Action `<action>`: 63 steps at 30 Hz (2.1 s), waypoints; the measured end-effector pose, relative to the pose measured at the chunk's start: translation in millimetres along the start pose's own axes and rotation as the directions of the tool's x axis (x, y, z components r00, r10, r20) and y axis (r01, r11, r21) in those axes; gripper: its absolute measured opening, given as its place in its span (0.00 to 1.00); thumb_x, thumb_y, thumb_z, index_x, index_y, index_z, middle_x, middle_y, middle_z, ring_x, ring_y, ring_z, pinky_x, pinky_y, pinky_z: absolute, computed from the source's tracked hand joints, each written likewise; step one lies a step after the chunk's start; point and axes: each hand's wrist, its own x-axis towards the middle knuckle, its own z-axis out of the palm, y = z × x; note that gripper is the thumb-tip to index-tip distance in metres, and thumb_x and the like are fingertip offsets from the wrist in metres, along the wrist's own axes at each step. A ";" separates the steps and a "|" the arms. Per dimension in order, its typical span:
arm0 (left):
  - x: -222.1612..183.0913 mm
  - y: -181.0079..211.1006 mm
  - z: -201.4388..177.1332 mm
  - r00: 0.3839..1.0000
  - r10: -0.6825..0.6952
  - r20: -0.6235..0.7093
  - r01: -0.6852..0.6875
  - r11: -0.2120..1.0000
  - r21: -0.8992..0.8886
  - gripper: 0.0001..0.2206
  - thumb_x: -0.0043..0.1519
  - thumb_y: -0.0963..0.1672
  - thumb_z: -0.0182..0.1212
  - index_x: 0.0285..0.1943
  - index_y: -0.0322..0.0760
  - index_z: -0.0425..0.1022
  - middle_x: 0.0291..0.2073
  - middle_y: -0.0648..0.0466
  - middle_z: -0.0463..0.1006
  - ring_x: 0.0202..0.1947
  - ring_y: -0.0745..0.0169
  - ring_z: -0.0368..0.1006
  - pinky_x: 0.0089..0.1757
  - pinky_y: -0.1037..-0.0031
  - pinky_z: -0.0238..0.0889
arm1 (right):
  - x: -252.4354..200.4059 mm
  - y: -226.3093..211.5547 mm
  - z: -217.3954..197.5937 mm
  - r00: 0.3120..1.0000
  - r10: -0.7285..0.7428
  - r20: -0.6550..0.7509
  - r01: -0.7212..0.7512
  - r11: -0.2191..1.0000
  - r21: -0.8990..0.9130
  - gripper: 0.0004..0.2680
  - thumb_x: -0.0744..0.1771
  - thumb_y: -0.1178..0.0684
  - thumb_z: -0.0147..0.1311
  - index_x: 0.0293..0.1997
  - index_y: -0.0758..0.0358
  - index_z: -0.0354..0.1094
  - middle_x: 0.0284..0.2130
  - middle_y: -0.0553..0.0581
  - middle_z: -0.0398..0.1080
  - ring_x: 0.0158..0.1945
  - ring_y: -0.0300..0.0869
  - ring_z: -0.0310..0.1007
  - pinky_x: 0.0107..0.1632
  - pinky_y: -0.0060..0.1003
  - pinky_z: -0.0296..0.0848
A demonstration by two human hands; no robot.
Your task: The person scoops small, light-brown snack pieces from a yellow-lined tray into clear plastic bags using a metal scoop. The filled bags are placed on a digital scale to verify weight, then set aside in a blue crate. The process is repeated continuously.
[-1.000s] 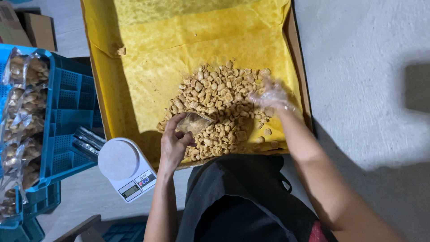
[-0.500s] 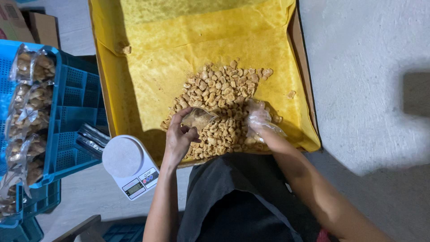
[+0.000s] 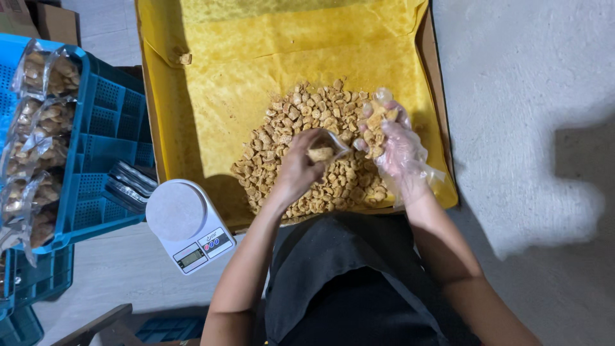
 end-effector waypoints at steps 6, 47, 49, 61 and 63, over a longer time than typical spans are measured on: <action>33.8 2.6 52.0 0.999 -0.020 -0.049 0.020 1.000 -0.007 0.35 0.51 0.34 0.61 0.71 0.27 0.54 0.65 0.41 0.59 0.55 0.49 0.72 0.39 0.73 0.81 | 5.3 3.0 49.9 0.966 -0.258 0.007 0.257 0.959 -0.116 0.14 0.69 0.49 0.57 0.59 0.59 0.64 0.51 0.62 0.70 0.55 0.51 0.74 0.60 0.47 0.78; -37.3 32.3 -65.3 0.980 -0.082 -0.183 0.124 0.966 0.229 0.29 0.55 0.32 0.49 0.70 0.31 0.62 0.69 0.44 0.61 0.25 0.57 0.77 0.26 0.74 0.77 | -37.8 37.3 -75.7 0.736 0.286 -0.614 -0.484 -0.412 -0.772 0.25 0.63 0.48 0.60 0.65 0.53 0.51 0.59 0.64 0.55 0.58 0.58 0.63 0.57 0.52 0.69; -40.5 33.2 -68.0 0.980 -0.053 -0.191 0.092 0.975 0.201 0.29 0.54 0.32 0.50 0.69 0.29 0.63 0.70 0.43 0.61 0.26 0.60 0.78 0.27 0.74 0.78 | -29.0 61.8 -61.1 0.700 0.337 -0.630 -0.421 -0.518 -0.745 0.27 0.64 0.48 0.60 0.68 0.53 0.49 0.61 0.67 0.52 0.59 0.61 0.61 0.59 0.54 0.68; -40.9 8.3 -64.9 0.987 -0.073 -0.141 0.092 0.986 0.139 0.29 0.55 0.32 0.51 0.70 0.31 0.62 0.70 0.43 0.59 0.29 0.60 0.80 0.31 0.77 0.80 | -33.6 106.6 -85.2 0.699 0.217 -0.682 -0.453 -0.604 -0.656 0.22 0.62 0.53 0.62 0.61 0.61 0.61 0.59 0.70 0.58 0.57 0.60 0.68 0.57 0.51 0.73; -37.6 8.4 -61.8 0.991 -0.066 -0.115 0.076 0.993 0.093 0.30 0.55 0.32 0.51 0.70 0.31 0.60 0.71 0.43 0.57 0.28 0.60 0.79 0.30 0.77 0.79 | -35.0 105.1 -97.3 0.644 0.271 -0.715 -0.424 -0.652 -0.629 0.16 0.61 0.56 0.62 0.54 0.63 0.68 0.52 0.65 0.67 0.55 0.54 0.71 0.56 0.46 0.76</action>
